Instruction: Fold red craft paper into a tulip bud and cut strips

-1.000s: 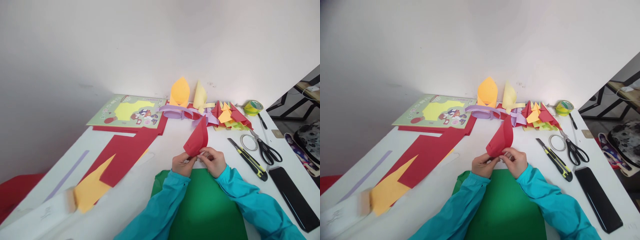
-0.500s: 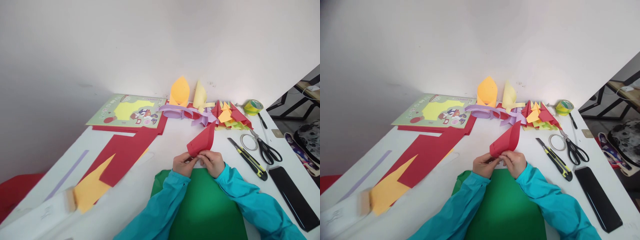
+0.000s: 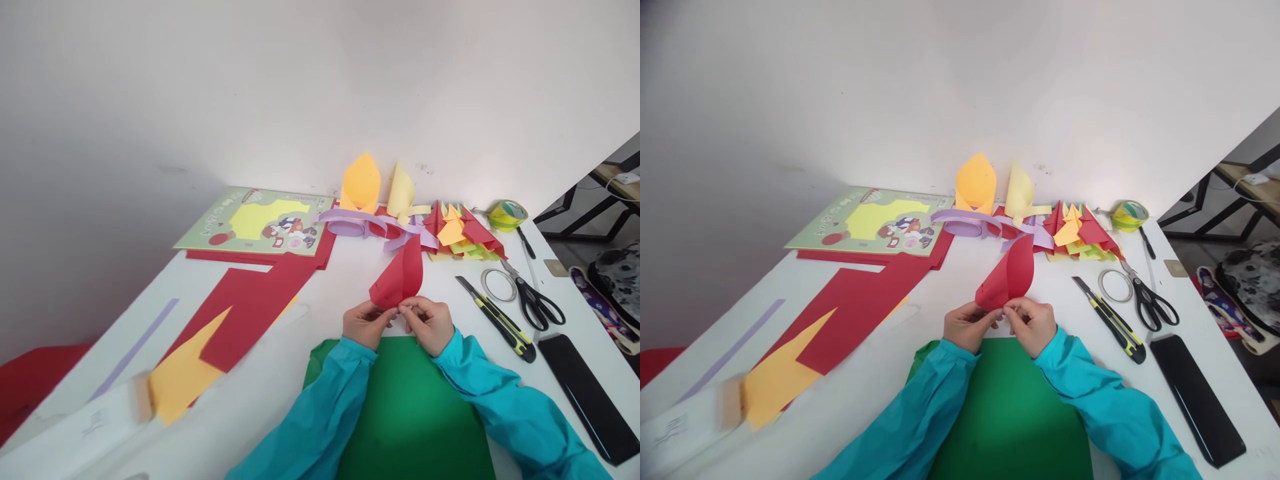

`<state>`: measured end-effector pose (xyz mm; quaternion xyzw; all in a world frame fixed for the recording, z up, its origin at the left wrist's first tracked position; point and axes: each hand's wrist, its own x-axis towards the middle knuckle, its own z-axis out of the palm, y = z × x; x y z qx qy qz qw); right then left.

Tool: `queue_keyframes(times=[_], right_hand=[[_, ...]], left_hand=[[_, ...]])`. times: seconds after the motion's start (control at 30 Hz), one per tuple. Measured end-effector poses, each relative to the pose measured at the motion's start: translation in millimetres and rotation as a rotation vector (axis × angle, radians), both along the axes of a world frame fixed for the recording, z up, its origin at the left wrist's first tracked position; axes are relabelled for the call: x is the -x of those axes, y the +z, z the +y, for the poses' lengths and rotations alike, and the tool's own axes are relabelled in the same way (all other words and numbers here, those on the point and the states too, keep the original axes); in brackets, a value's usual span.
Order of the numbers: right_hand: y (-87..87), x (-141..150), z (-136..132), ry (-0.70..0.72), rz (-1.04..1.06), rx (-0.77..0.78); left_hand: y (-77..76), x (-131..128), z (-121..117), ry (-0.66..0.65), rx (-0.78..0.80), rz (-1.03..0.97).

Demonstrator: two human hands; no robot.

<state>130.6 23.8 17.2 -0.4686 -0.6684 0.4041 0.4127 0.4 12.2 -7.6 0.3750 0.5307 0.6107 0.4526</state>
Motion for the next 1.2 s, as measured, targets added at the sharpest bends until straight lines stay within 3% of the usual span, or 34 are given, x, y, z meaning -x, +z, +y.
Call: queue_keyframes(times=[0.27, 0.47, 0.63, 0.77, 1.0, 1.1, 1.2], right_hand=[[-0.8, -1, 1, 0.077, -0.098, -0.012], [-3.1, -4, 2, 0.109, -0.296, -0.264], [-2.0, -3, 1, 0.116, -0.283, -0.316], [2.0, -1, -1, 0.097, -0.148, -0.144], [5.0, 0, -9, -0.172, 0.082, 0.053], [0.1, 5, -11, -0.165, 0.119, 0.153], [-8.6, 13, -10, -0.090, 0.200, 0.410]], left_hand=[[0.7, -3, -3, -0.021, 0.020, -0.040], [2.0, -4, -4, -0.027, 0.044, -0.057], [2.9, -4, -3, -0.023, 0.065, -0.073], [4.7, -3, -1, -0.023, 0.079, -0.105], [3.1, 3, 5, -0.031, 0.114, -0.300], [0.7, 5, 7, -0.053, 0.147, -0.444], [-1.3, 6, 9, -0.078, 0.181, -0.550]])
